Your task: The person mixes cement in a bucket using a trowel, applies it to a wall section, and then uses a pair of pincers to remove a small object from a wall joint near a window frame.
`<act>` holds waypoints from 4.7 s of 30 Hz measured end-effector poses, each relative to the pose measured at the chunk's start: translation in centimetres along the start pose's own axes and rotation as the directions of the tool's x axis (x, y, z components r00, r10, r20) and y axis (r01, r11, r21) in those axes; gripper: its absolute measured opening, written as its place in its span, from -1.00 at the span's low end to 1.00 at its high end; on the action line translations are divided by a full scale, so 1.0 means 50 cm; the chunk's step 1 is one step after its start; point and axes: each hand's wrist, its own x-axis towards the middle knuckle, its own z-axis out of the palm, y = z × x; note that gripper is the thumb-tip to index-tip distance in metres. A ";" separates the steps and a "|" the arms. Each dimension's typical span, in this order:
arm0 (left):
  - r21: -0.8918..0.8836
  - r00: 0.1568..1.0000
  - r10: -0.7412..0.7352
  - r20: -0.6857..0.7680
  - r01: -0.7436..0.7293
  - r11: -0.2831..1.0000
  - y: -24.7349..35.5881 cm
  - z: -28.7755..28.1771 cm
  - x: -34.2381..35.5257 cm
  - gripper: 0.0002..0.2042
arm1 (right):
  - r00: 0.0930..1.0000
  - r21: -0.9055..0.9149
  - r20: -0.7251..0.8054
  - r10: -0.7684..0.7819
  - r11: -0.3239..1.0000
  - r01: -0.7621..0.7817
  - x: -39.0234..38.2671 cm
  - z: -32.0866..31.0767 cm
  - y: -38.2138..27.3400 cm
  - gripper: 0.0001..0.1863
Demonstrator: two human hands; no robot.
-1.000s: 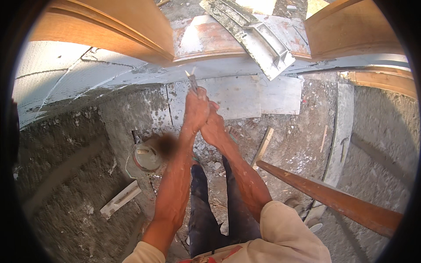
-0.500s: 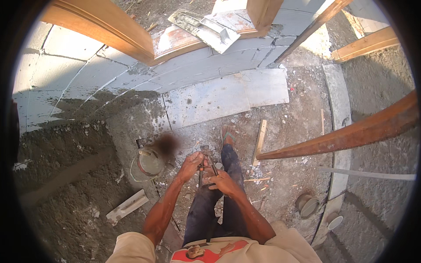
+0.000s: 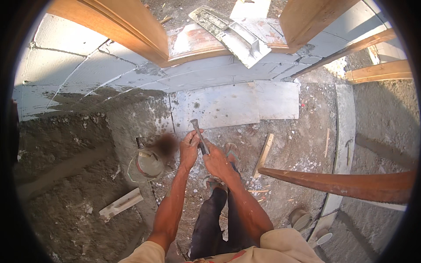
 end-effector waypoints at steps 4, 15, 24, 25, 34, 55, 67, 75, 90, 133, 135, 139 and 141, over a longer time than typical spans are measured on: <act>0.004 0.985 0.158 -0.072 -0.158 0.987 0.039 -0.008 0.211 -0.75 | 0.984 -0.001 -0.082 -0.159 0.987 0.159 0.193 -0.029 -0.063 -0.31; -0.119 0.958 0.267 -0.104 -0.278 0.953 0.132 -0.025 0.403 -0.74 | 0.955 0.014 -0.115 -0.272 0.961 0.275 0.363 -0.043 -0.156 -0.25; -0.237 0.981 0.187 -0.043 -0.192 0.952 0.140 -0.042 0.416 -0.77 | 0.942 0.006 -0.212 -0.259 0.964 0.266 0.389 0.003 -0.144 -0.22; -0.268 0.983 0.182 -0.016 -0.179 0.947 0.142 -0.043 0.419 -0.76 | 0.908 -0.026 -0.286 -0.305 0.950 0.311 0.395 0.010 -0.137 -0.23; -0.180 0.984 0.139 0.108 -0.118 0.977 0.154 -0.065 0.433 -0.79 | 0.840 -0.047 -0.451 -0.302 0.948 0.315 0.456 0.051 -0.092 -0.47; 0.433 0.948 0.316 0.036 -0.300 0.850 0.118 -0.147 0.424 -0.67 | 0.880 0.659 -0.387 -0.276 0.584 0.473 0.611 0.243 -0.001 -0.55; 0.464 0.717 -0.685 0.130 0.567 0.681 -0.393 -0.265 0.093 -0.53 | 0.796 0.502 0.354 0.491 0.618 -0.605 0.155 0.483 0.376 -0.64; 0.333 0.841 -0.523 0.141 0.457 0.825 -0.418 -0.277 -0.047 -0.55 | 0.739 0.658 0.373 0.562 0.401 -0.637 0.181 0.311 0.443 -0.57; 0.775 0.881 -0.196 0.431 -0.250 0.580 -0.438 -0.184 0.122 -0.55 | 0.945 0.122 -0.306 0.116 0.989 -0.082 0.548 0.003 0.726 -0.43; 0.267 0.490 0.829 0.271 -0.865 0.424 -0.055 -0.129 0.367 -0.44 | 0.553 0.221 -0.473 -0.686 0.516 0.828 0.563 0.038 0.224 -0.53; 0.291 0.538 0.783 0.311 -0.839 0.460 -0.089 -0.148 0.335 -0.45 | 0.368 -0.076 -0.546 -0.753 0.482 0.873 0.581 0.042 0.202 -0.49; 0.433 0.601 0.632 0.490 -0.797 0.422 -0.174 -0.199 0.248 -0.48 | 0.256 -0.239 -0.612 -0.748 0.483 0.842 0.637 0.046 0.164 -0.60; 0.480 0.642 0.577 0.504 -0.764 0.430 -0.209 -0.217 0.203 -0.50 | 0.205 -0.229 -0.607 -0.768 0.416 0.880 0.663 0.050 0.151 -0.62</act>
